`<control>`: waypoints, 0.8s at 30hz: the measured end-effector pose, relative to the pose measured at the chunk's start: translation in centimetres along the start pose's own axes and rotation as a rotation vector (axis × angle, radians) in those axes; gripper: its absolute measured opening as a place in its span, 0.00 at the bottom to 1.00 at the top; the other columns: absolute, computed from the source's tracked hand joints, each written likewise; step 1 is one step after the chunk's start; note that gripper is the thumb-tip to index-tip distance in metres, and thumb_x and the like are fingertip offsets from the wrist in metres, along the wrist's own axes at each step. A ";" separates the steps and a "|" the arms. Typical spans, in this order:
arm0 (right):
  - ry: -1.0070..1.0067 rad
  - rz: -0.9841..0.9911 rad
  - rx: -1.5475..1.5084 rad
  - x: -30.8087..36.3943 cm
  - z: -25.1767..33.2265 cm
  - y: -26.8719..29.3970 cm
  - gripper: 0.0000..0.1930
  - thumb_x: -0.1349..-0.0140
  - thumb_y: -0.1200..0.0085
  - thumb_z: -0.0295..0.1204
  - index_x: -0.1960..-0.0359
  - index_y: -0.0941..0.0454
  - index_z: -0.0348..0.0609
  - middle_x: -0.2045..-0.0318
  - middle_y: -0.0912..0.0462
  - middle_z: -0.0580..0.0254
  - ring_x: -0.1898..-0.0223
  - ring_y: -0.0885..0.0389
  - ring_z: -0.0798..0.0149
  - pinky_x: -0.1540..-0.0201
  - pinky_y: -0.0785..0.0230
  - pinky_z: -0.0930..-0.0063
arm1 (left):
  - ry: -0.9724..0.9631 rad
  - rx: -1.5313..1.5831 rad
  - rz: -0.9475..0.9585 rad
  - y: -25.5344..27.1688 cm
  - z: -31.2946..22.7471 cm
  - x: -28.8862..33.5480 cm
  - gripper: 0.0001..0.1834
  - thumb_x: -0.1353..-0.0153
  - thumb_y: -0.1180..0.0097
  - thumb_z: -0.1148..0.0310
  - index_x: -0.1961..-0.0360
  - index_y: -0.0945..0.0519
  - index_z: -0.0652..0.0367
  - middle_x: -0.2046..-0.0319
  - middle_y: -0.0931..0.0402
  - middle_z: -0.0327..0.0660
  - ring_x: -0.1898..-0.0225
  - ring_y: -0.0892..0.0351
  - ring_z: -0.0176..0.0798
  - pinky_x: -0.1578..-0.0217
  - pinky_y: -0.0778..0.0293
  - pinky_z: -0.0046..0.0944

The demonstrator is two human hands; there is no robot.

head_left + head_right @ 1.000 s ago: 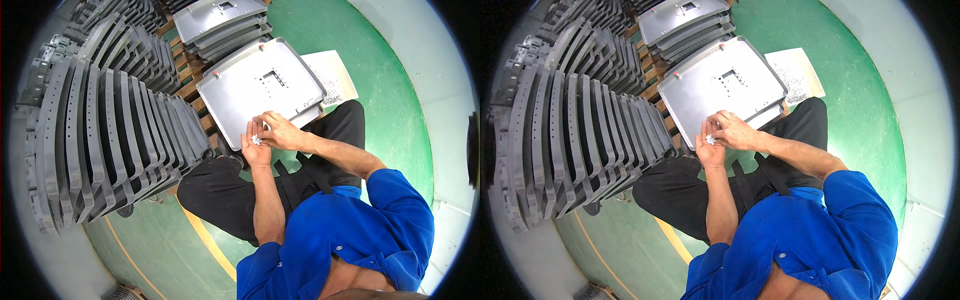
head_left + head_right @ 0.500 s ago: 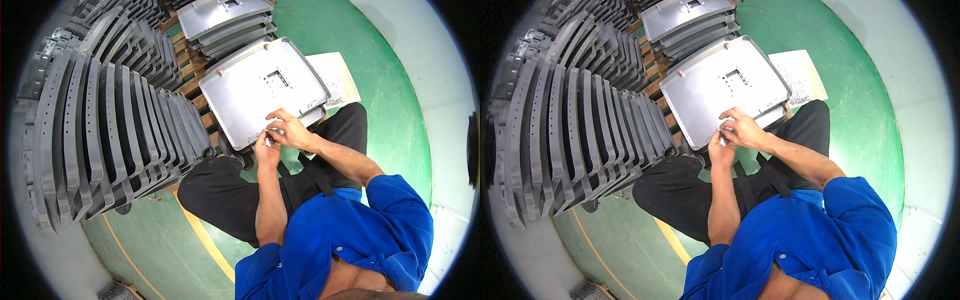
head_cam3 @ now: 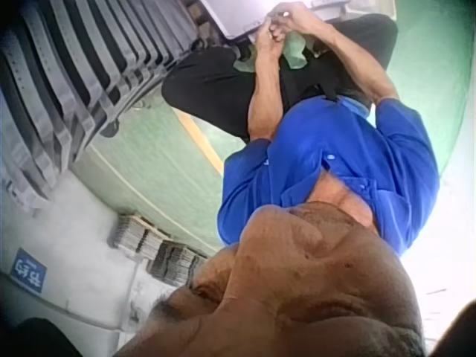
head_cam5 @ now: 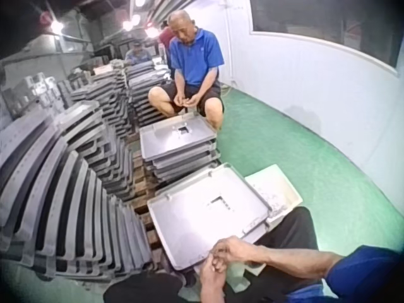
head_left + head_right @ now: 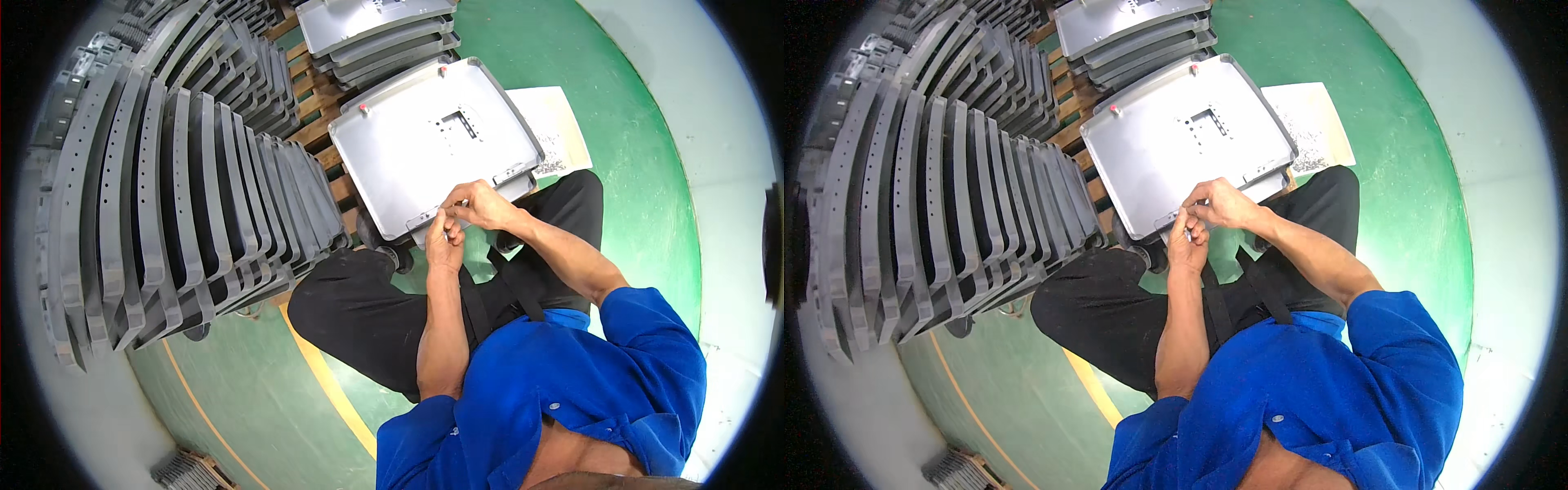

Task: Insert small silver rivets or pins into pre-drilled holes in metal panels.

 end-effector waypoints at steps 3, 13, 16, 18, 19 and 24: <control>-0.144 -0.034 -0.034 -1.3 -1.6 -1.4 0.10 0.47 0.43 0.26 0.63 0.17 0.37 0.66 0.16 0.47 0.64 0.17 0.51 0.59 0.25 0.64 | -0.024 0.023 -0.132 1.2 -0.1 0.1 0.17 0.32 0.51 0.53 0.73 0.30 0.53 0.81 0.41 0.29 0.83 0.43 0.25 0.85 0.48 0.27; 0.029 0.138 0.412 -4.7 -4.4 -7.4 0.09 0.46 0.45 0.29 0.65 0.17 0.42 0.67 0.17 0.52 0.58 0.20 0.51 0.54 0.26 0.59 | -0.297 0.118 -0.427 2.9 -0.6 0.8 0.22 0.33 0.52 0.48 0.77 0.36 0.51 0.86 0.47 0.30 0.88 0.49 0.27 0.90 0.53 0.29; 0.022 0.164 0.439 -4.7 -4.7 -8.0 0.09 0.47 0.45 0.29 0.66 0.16 0.42 0.68 0.17 0.52 0.60 0.19 0.51 0.55 0.26 0.59 | -0.319 0.120 -0.452 3.1 -0.8 0.8 0.22 0.33 0.53 0.48 0.77 0.36 0.52 0.86 0.48 0.30 0.88 0.49 0.27 0.90 0.53 0.29; 0.025 0.168 0.447 -4.7 -4.8 -8.1 0.09 0.47 0.45 0.29 0.66 0.16 0.41 0.69 0.17 0.51 0.60 0.19 0.50 0.56 0.25 0.59 | -0.315 0.111 -0.460 2.8 -0.8 0.8 0.22 0.33 0.53 0.49 0.77 0.35 0.52 0.87 0.48 0.30 0.88 0.49 0.27 0.90 0.53 0.29; 0.034 0.167 0.450 -4.7 -4.8 -8.1 0.09 0.47 0.45 0.29 0.67 0.16 0.41 0.69 0.17 0.51 0.61 0.19 0.50 0.56 0.25 0.59 | -0.314 0.114 -0.449 2.7 -0.8 0.9 0.22 0.33 0.53 0.49 0.77 0.35 0.52 0.87 0.47 0.30 0.88 0.49 0.27 0.90 0.53 0.29; 0.053 0.150 0.456 -4.7 -4.4 -8.1 0.08 0.48 0.45 0.29 0.70 0.17 0.39 0.71 0.17 0.51 0.62 0.19 0.50 0.58 0.25 0.59 | -0.311 0.117 -0.413 2.9 -0.7 0.7 0.22 0.33 0.53 0.49 0.78 0.36 0.52 0.85 0.46 0.31 0.88 0.49 0.27 0.89 0.52 0.29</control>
Point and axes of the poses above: each hand's wrist, its own x-axis away from the middle knuckle, its own y-axis out of the back of the hand, z = x × y, the point moved 3 cm from there along -x, towards the middle knuckle
